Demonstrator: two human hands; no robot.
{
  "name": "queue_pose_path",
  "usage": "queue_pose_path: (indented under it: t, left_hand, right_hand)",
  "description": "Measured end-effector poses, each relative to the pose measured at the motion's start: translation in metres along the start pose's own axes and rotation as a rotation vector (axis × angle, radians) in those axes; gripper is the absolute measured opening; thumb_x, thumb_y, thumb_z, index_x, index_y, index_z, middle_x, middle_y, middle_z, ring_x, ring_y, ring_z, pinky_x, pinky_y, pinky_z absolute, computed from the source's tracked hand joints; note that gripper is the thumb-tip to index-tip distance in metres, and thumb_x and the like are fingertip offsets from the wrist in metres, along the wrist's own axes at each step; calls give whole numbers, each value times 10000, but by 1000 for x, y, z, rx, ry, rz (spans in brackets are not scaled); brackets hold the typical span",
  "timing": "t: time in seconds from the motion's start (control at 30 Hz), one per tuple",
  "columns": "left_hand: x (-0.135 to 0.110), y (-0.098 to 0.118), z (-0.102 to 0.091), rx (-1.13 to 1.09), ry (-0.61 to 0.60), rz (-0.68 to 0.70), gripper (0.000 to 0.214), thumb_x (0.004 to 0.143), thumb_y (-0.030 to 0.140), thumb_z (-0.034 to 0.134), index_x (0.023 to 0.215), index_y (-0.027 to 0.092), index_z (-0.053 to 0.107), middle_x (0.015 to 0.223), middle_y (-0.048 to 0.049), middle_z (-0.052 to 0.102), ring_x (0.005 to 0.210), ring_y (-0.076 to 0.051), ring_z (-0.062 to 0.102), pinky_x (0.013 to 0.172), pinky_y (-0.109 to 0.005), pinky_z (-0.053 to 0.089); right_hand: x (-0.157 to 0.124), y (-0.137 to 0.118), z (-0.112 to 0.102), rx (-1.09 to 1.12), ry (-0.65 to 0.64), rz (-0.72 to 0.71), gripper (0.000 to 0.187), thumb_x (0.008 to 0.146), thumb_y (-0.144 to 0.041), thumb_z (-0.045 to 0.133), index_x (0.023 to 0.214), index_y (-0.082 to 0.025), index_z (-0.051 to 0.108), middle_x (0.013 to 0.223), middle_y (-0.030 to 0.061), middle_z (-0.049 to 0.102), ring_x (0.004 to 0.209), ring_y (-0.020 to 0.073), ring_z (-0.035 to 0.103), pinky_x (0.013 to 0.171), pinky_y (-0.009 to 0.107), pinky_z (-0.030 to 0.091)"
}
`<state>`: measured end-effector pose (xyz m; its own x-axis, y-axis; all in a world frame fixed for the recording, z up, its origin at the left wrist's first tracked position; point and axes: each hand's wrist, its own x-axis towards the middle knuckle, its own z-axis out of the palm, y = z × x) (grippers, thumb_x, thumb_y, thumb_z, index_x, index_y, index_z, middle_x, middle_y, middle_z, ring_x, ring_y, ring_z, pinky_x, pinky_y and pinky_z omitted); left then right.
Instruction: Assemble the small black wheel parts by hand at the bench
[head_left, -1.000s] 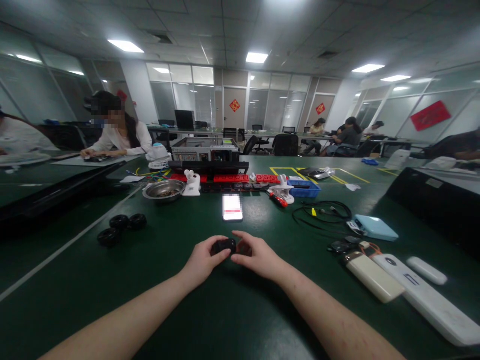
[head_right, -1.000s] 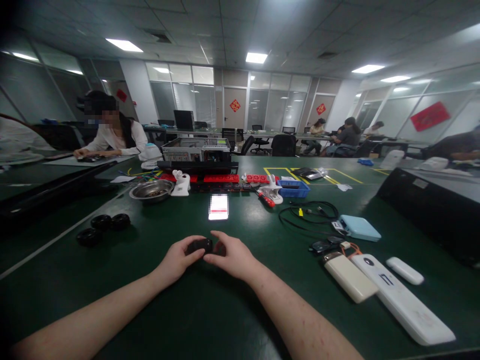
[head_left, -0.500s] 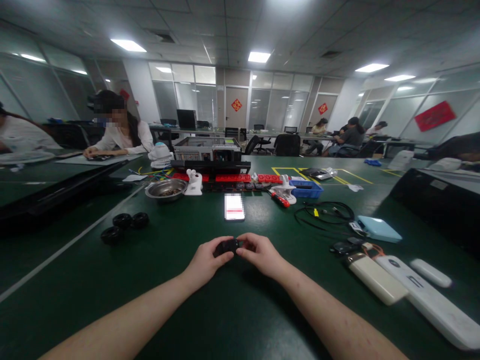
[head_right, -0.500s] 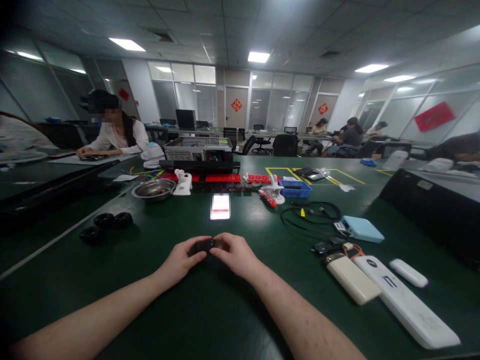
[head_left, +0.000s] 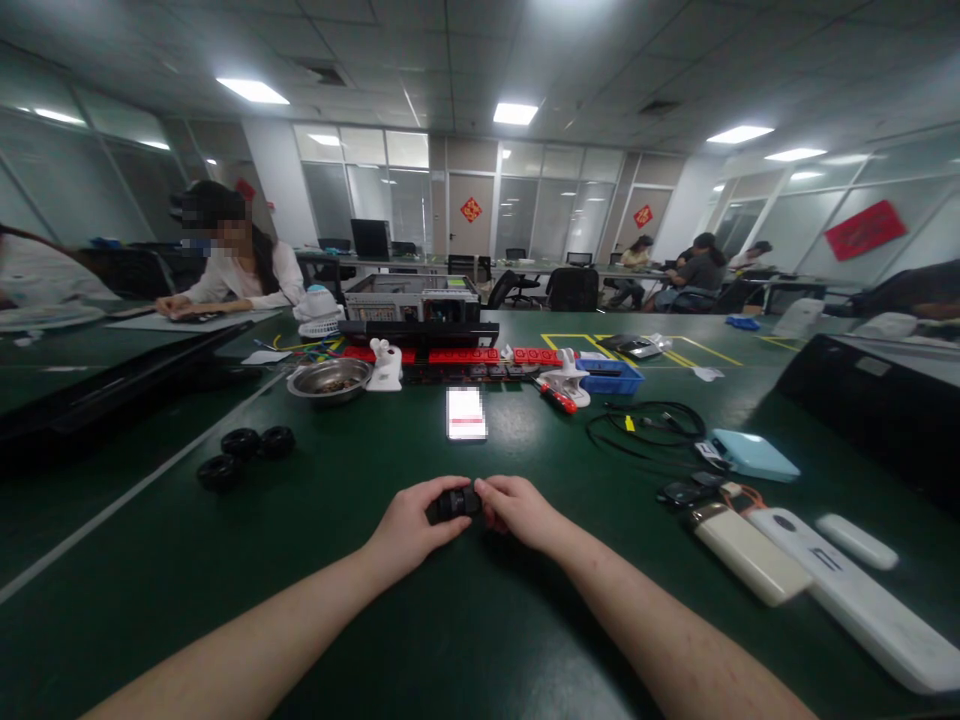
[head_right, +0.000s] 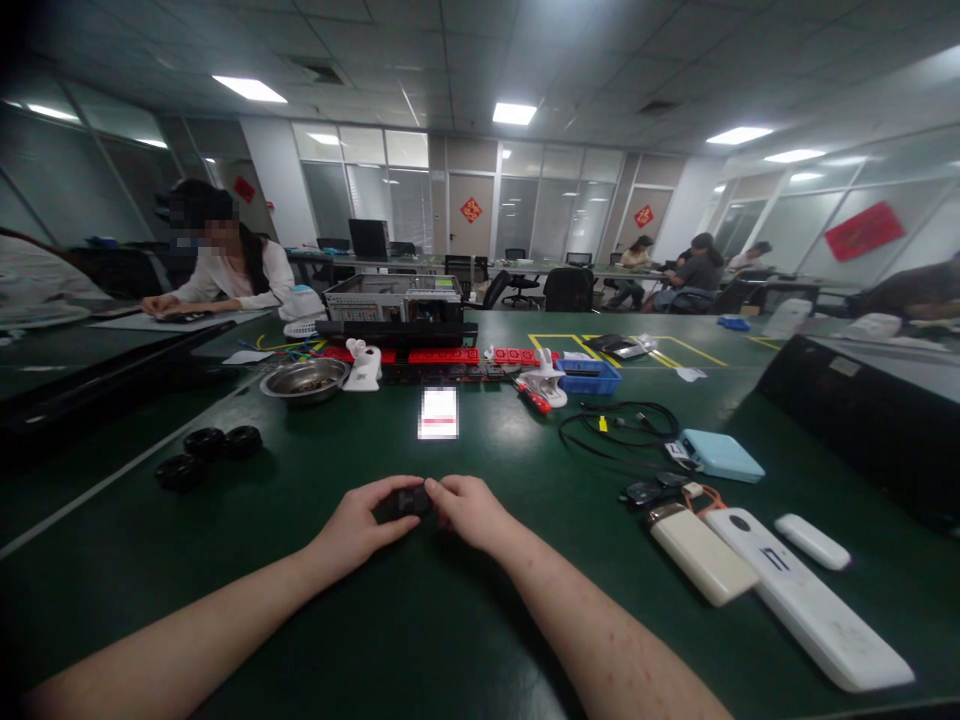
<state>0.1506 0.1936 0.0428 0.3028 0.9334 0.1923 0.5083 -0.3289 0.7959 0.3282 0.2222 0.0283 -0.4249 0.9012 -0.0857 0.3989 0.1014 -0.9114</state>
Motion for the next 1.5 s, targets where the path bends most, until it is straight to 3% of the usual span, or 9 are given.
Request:
queue_pose_path:
  t: [0.23,0.43,0.6,0.7,0.83,1.07,1.27,1.37,1.5]
  left_hand:
    - [3,-7,2,-121,-20,-69,385,716,381,537,1052,194,560,1015,-65,627,932,-225,569,804,-347,443]
    - [6,-6,2,-183,-33,-75,304,720,351,536,952,160,585,885,-53,642,816,-206,592,728,-320,460]
    - [2,0,1,-83,31,-75,342,674,297,593,1002,201,571,964,-39,628,878,-202,579,765,-327,462]
    - [0,-1,1,-3,43,-14,376,653,277,615,1021,208,572,995,-38,628,916,-205,568,801,-331,446]
    - [-1,-4,2,34,30,55,403,658,275,611,1055,226,564,1042,-34,622,963,-206,554,844,-331,424]
    - [4,-9,1,-130,-3,-65,400,716,362,552,1071,177,552,1043,-68,614,947,-219,561,822,-350,436]
    - [7,-8,2,-249,-5,-89,302,711,325,555,954,148,580,911,-56,639,852,-204,589,766,-335,461]
    - [3,-3,0,-174,4,-80,336,678,298,591,993,180,574,954,-46,630,873,-206,583,760,-327,464]
    - [-1,-1,0,30,-37,34,395,648,293,619,1036,237,571,984,-25,633,903,-209,571,786,-336,448]
  right_hand:
    - [-5,-7,-1,-88,77,-183,165,727,-312,574,782,-163,531,599,-38,492,532,81,453,495,197,358]
    - [-9,-11,-1,9,-7,-243,329,643,-251,660,903,-187,470,636,-61,467,571,83,459,538,204,377]
    - [-4,-6,0,71,50,-115,290,782,-453,455,856,-173,477,614,-41,457,502,74,435,446,186,355]
    - [0,-1,1,75,7,22,433,822,-524,295,705,-153,487,535,-26,453,425,71,414,387,184,333]
    - [1,3,3,60,-51,42,449,816,-527,313,648,-147,484,493,-24,451,403,72,415,388,190,329]
    - [-3,-2,1,-47,59,-194,175,737,-325,557,782,-158,532,596,-41,470,526,79,435,495,198,344]
    - [-9,-10,-1,-91,59,-266,419,628,-289,675,995,-192,496,762,-21,500,633,99,467,569,218,380]
    - [-7,-7,0,-101,49,-212,377,717,-412,574,1007,-182,499,787,3,524,643,106,475,572,226,384]
    - [-1,3,1,-48,35,-90,498,831,-533,279,677,-134,536,584,1,494,527,92,459,504,217,365]
